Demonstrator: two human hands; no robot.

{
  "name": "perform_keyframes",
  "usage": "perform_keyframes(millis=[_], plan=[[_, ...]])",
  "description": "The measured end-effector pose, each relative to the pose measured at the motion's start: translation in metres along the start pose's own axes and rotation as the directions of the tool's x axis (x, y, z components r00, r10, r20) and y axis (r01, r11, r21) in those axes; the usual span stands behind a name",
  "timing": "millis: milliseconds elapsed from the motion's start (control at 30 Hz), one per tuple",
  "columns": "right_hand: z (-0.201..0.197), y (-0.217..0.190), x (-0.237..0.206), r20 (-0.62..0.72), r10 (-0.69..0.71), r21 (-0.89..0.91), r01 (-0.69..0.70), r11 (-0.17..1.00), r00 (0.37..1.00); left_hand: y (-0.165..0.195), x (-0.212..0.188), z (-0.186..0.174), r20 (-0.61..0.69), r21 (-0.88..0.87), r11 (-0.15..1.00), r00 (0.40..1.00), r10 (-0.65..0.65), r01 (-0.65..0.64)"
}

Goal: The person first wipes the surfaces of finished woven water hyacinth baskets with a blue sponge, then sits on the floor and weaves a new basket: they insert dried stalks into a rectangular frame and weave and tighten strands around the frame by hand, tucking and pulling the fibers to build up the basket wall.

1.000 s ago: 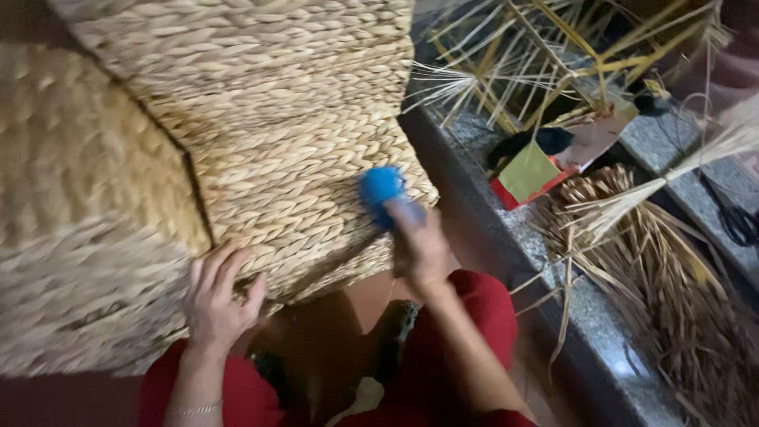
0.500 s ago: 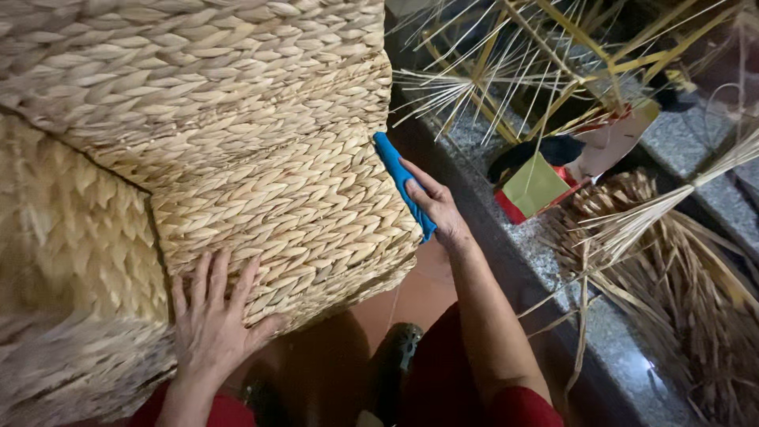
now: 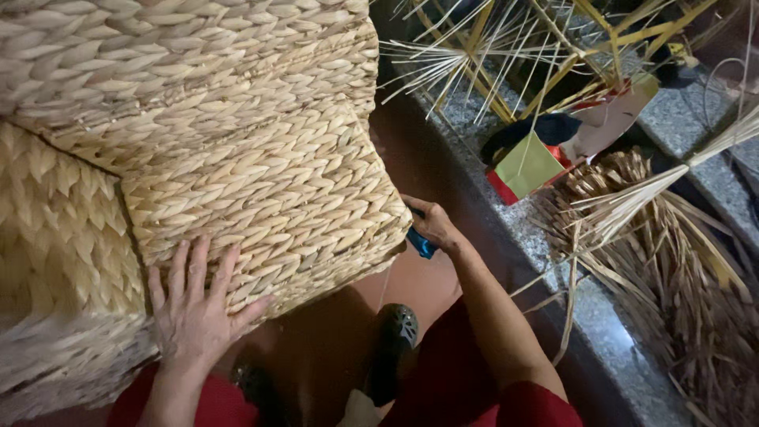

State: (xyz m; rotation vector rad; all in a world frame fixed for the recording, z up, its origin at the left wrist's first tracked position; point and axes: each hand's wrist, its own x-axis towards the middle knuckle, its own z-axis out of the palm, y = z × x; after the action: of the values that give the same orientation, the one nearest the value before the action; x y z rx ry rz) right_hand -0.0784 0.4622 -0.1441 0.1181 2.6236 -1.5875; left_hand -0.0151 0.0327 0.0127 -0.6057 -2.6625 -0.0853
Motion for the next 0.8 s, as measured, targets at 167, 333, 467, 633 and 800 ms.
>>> perform_keyframes(millis=[167, 333, 467, 633, 800], plan=[[-0.016, 0.005, -0.023, -0.016, 0.273, -0.549, -0.237, 0.802, 0.962, 0.0, -0.001, 0.001, -0.011, 0.004, 1.0, 1.0, 0.004, -0.004], [-0.023, -0.044, -0.016, -0.32, -0.085, 0.383, 0.211, 0.899, 0.944, 0.0, -0.003, 0.004, -0.03, -0.011, 1.0, 0.999, -0.013, 0.013], [-0.014, -0.08, -0.007, -0.219, -0.136, 0.482, 0.228, 0.846, 0.966, -0.004, 0.0, 0.007, -0.026, -0.041, 0.999, 0.999, -0.02, 0.019], [-0.021, -0.057, 0.004, -0.073, -0.29, 0.164, 0.298, 0.94, 0.954, -0.008, 0.01, 0.012, -0.034, -0.091, 0.995, 0.999, -0.029, 0.026], [-0.029, -0.019, -0.008, 0.047, -0.024, -0.386, 0.04, 0.922, 0.999, -0.007, 0.016, 0.004, 0.05, -0.043, 0.997, 0.997, -0.054, 0.056]])
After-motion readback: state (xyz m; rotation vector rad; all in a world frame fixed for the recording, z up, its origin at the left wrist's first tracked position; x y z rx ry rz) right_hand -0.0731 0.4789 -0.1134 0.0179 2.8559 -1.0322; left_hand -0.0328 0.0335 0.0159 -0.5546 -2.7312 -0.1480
